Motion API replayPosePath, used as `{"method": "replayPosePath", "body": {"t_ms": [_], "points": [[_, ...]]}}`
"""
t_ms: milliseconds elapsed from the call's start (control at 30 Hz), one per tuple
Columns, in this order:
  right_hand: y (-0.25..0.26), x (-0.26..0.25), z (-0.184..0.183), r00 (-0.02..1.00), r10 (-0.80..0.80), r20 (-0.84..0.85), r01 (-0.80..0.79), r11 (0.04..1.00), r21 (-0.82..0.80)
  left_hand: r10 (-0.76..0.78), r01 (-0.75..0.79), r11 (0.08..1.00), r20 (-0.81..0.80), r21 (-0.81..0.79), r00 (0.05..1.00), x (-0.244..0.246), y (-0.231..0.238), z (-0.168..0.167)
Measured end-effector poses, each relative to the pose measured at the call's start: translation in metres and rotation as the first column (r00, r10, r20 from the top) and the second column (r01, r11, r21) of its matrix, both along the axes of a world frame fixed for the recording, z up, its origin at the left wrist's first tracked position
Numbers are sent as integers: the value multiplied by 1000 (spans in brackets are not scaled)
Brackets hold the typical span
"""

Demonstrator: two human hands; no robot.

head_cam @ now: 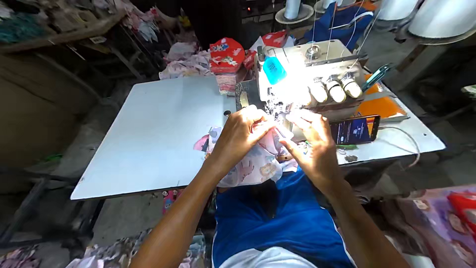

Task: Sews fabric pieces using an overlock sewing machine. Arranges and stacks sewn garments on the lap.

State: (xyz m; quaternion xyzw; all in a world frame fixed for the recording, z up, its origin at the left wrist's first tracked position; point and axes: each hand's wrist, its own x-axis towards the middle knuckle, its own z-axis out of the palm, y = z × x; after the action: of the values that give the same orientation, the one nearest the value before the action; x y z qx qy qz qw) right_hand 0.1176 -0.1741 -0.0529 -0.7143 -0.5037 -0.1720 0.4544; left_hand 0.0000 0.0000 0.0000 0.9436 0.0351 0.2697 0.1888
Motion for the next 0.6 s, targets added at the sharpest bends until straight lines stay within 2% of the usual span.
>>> {"method": "replayPosePath", "body": {"t_ms": [67, 133, 233, 300, 500, 600], "points": [[11, 4, -6, 999, -37, 14, 37, 999, -33, 6, -6, 1000, -1, 11, 1000, -5, -5, 5], [14, 10, -4, 999, -10, -37, 10, 1000, -7, 15, -15, 1000, -2, -11, 1000, -11, -4, 7], [15, 15, 9, 995, 35, -98, -32, 999, 31, -16, 13, 996, -30, -89, 999, -11, -1, 7], [13, 16, 19, 997, 10, -76, -7, 999, 35, -50, 38, 991, -95, -127, 994, -7, -5, 8], [2, 13, 36, 1000, 12, -17, -11, 998, 62, -111, 109, 994, -105, -24, 988, 8, -12, 14], [1, 12, 37, 996, 34, -80, -22, 990, 137, -151, 151, 988, -148, -11, 977, 7, -13, 18]]}}
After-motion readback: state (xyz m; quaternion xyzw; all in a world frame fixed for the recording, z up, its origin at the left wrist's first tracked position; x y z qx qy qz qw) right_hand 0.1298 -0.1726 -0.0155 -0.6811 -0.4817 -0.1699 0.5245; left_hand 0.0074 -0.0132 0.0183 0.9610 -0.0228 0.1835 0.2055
